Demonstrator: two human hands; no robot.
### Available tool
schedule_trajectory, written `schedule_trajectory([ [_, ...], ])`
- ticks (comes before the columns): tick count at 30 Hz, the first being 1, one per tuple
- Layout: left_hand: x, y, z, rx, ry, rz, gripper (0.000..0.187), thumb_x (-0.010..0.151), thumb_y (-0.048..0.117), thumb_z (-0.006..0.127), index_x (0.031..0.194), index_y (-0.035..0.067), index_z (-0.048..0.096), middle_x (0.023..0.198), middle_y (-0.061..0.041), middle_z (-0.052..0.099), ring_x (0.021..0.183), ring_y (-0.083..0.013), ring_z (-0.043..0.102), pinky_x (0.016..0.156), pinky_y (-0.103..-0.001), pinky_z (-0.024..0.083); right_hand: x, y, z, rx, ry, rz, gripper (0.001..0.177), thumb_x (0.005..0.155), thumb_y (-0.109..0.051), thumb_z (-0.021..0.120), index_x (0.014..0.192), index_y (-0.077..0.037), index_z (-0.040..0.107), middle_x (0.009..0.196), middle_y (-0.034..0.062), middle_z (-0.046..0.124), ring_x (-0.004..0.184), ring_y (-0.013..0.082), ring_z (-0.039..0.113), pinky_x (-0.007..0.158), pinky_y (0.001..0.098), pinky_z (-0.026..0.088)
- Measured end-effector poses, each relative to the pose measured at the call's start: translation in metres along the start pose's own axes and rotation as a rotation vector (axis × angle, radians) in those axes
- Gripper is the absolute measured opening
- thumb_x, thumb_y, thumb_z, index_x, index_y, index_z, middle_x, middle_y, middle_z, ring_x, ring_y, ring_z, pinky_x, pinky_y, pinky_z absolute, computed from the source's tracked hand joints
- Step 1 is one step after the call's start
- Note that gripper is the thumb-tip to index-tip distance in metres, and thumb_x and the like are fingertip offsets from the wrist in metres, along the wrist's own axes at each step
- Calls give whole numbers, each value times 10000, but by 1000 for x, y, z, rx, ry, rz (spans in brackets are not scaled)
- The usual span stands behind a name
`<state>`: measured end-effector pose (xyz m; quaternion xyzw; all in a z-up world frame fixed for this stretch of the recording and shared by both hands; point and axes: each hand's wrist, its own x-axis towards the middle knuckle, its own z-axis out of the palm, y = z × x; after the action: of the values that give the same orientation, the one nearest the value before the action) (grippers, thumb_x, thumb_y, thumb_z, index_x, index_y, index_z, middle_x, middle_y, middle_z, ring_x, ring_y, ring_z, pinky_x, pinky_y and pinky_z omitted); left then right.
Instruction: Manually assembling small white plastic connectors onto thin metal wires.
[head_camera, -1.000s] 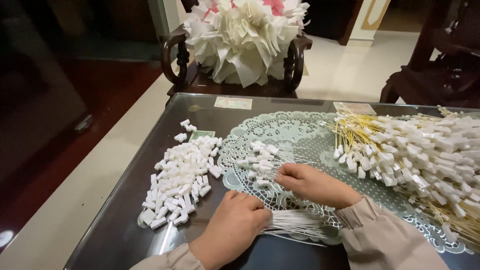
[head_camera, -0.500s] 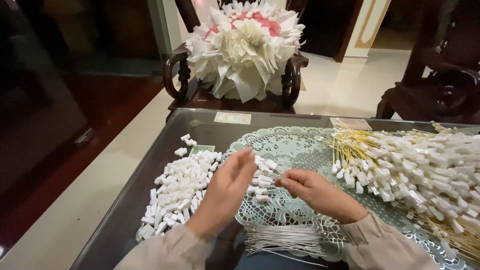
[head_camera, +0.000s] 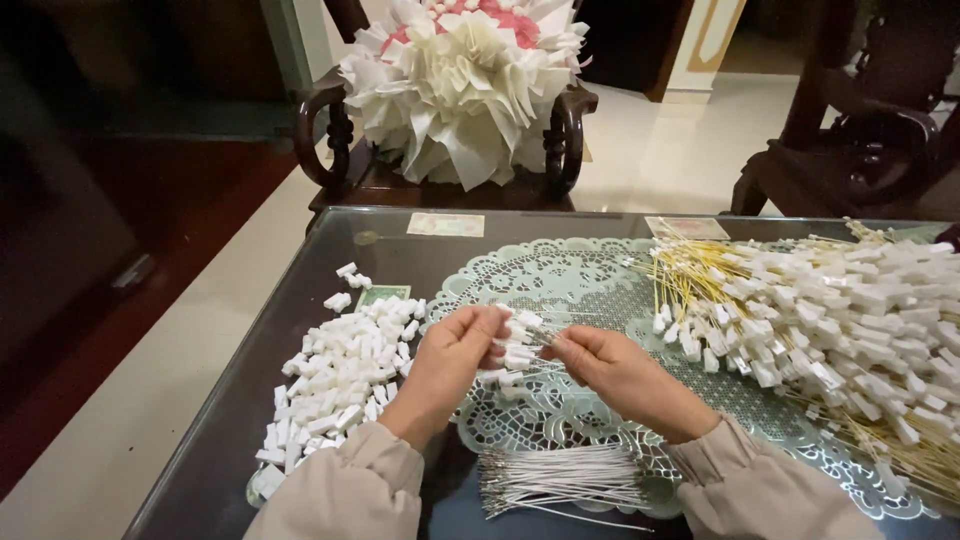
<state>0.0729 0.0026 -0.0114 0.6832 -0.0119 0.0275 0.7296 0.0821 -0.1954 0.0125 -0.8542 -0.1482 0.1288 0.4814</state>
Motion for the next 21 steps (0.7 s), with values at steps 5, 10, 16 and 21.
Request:
schedule_trajectory([
  [5,-2,-8,7,-16,-29,-77,285,847,218,723,981,-33,731,823,-158,667,667,-144,603,547,-234,572,-3,-5,3,-4,0,7,363,1012,-271,464,896,-32,711,571,39,477,555,138,397,538,271,359],
  [10,0,-16,7,-45,-42,-85,239,833,145,731,939,-69,714,775,-161,654,612,-126,589,488,-192,544,-3,-4,4,-12,-17,-38,364,1015,-279,470,838,-42,683,571,53,494,555,148,402,536,279,360],
  [16,5,-27,7,-50,-67,-52,224,869,161,694,923,-56,708,782,-177,662,588,-155,616,495,-249,579,0,-3,5,75,-6,-57,285,941,-262,623,928,9,708,618,64,519,611,160,418,561,291,373],
  [21,-4,-17,9,-38,-47,-34,213,852,138,707,929,-60,698,782,-174,656,594,-150,620,507,-249,585,-2,-2,6,111,51,-47,258,937,-214,632,925,32,706,636,69,511,632,167,423,582,304,373],
])
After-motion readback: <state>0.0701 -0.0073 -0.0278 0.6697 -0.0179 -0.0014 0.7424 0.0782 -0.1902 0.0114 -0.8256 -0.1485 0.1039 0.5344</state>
